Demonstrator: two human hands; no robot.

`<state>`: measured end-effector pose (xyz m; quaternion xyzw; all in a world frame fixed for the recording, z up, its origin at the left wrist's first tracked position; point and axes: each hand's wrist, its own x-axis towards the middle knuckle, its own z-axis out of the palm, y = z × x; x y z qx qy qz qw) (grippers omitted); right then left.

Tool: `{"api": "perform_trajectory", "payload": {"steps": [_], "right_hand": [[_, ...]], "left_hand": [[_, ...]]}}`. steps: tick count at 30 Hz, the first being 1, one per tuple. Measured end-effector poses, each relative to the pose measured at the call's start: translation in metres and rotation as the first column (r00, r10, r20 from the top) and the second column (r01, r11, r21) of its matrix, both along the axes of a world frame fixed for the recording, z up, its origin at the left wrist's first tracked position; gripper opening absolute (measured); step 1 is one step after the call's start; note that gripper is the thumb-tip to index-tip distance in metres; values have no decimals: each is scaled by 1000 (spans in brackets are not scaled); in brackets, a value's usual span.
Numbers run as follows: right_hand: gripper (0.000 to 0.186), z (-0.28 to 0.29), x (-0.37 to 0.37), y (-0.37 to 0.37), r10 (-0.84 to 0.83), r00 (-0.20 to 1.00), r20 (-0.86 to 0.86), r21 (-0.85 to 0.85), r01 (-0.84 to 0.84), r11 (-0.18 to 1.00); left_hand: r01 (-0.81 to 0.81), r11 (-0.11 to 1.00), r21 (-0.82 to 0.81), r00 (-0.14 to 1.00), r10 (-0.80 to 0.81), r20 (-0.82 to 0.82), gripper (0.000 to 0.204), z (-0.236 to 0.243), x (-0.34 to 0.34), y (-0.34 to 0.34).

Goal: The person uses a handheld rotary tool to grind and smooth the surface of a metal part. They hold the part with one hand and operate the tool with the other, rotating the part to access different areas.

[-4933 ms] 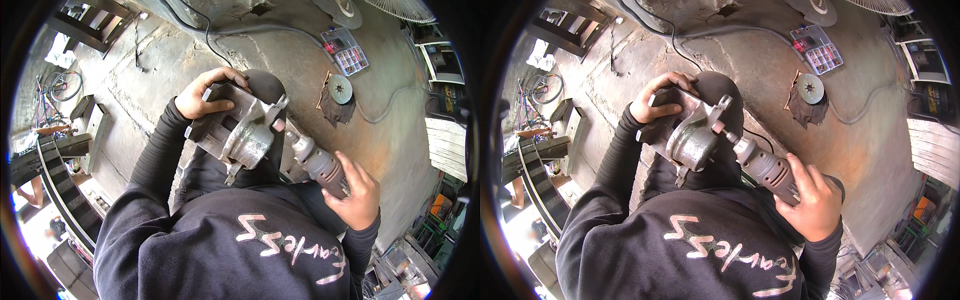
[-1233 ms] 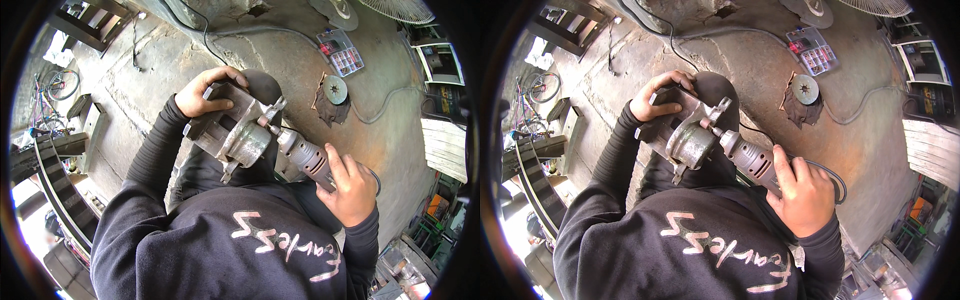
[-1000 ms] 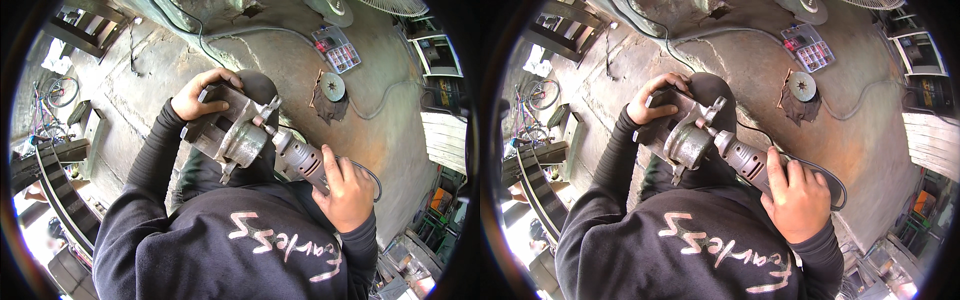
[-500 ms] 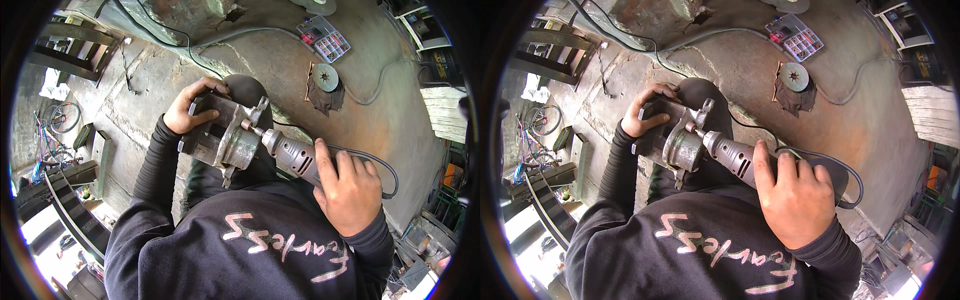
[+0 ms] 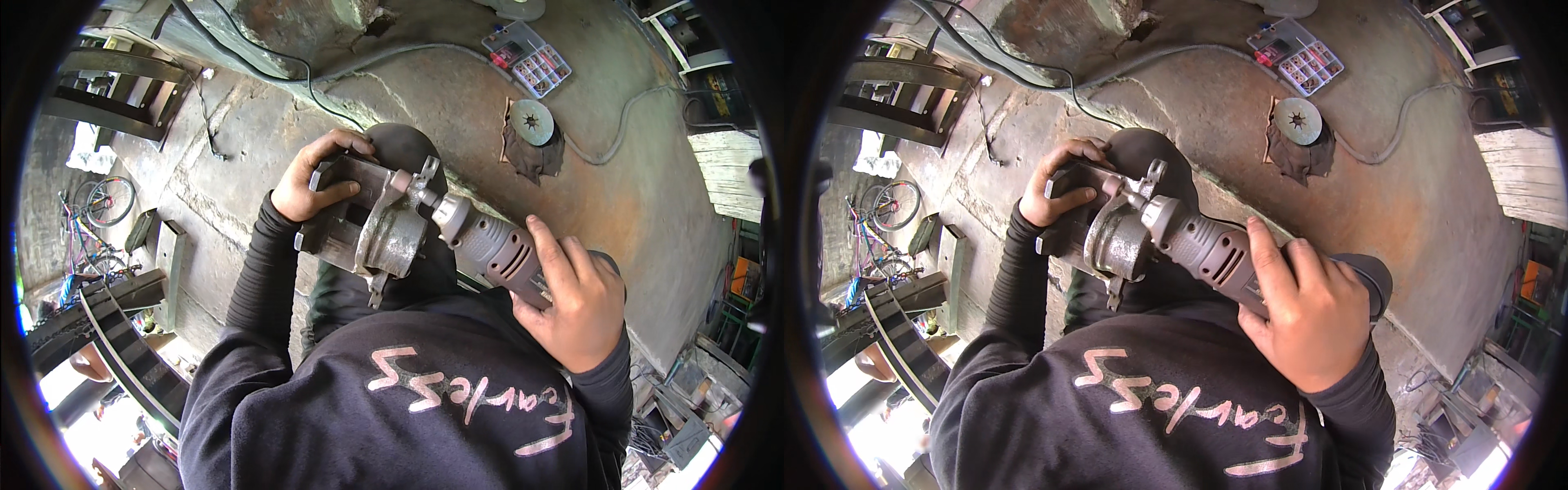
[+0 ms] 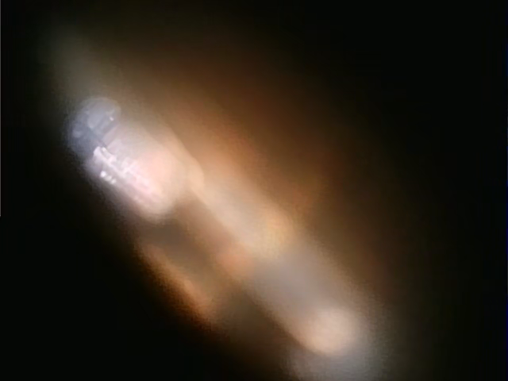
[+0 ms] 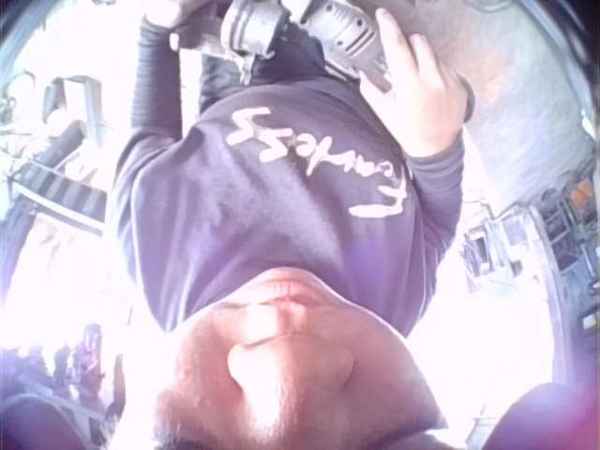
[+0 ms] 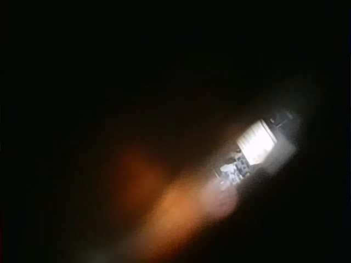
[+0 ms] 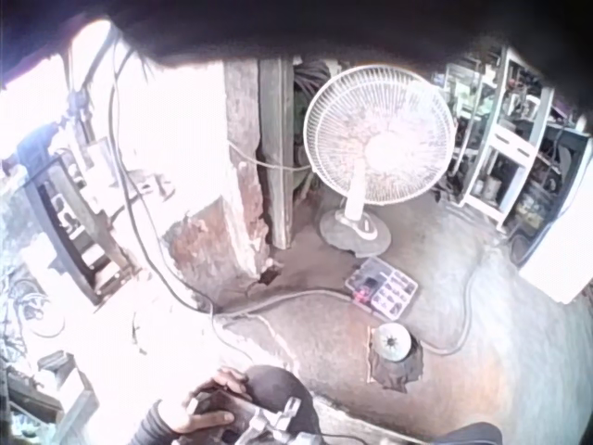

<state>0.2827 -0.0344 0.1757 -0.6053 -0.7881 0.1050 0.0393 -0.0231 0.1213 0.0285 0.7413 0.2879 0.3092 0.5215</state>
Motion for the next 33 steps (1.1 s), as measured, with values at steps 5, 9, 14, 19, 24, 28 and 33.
{"api": "perform_trajectory", "payload": {"steps": [5,9,14,19,24,28,33], "right_hand": [[81,-23,12,7,23,1000,-20,30,-22,999],[80,-28,16,12,83,996,20,7,-83,997],[80,-18,15,14,100,993,71,-10,-99,995],[81,-16,10,14,112,992,61,-15,-111,994],[82,-16,13,16,64,994,88,-50,-60,997],[83,-16,11,9,106,994,32,-15,-106,994],[83,-23,7,10,64,997,41,-59,-62,996]], "left_hand": [[14,1000,10,1000,-14,15,43,-4,-2,3],[7,1000,-2,1000,-7,23,43,-7,-3,2],[22,999,-34,999,-20,41,40,-8,-2,4],[27,999,-23,999,-26,39,39,-7,0,3],[19,1000,-8,999,-19,30,39,-4,0,3],[28,1000,-6,999,-27,29,40,-5,0,4],[25,1000,-11,1000,-25,12,42,-4,0,2]]}}
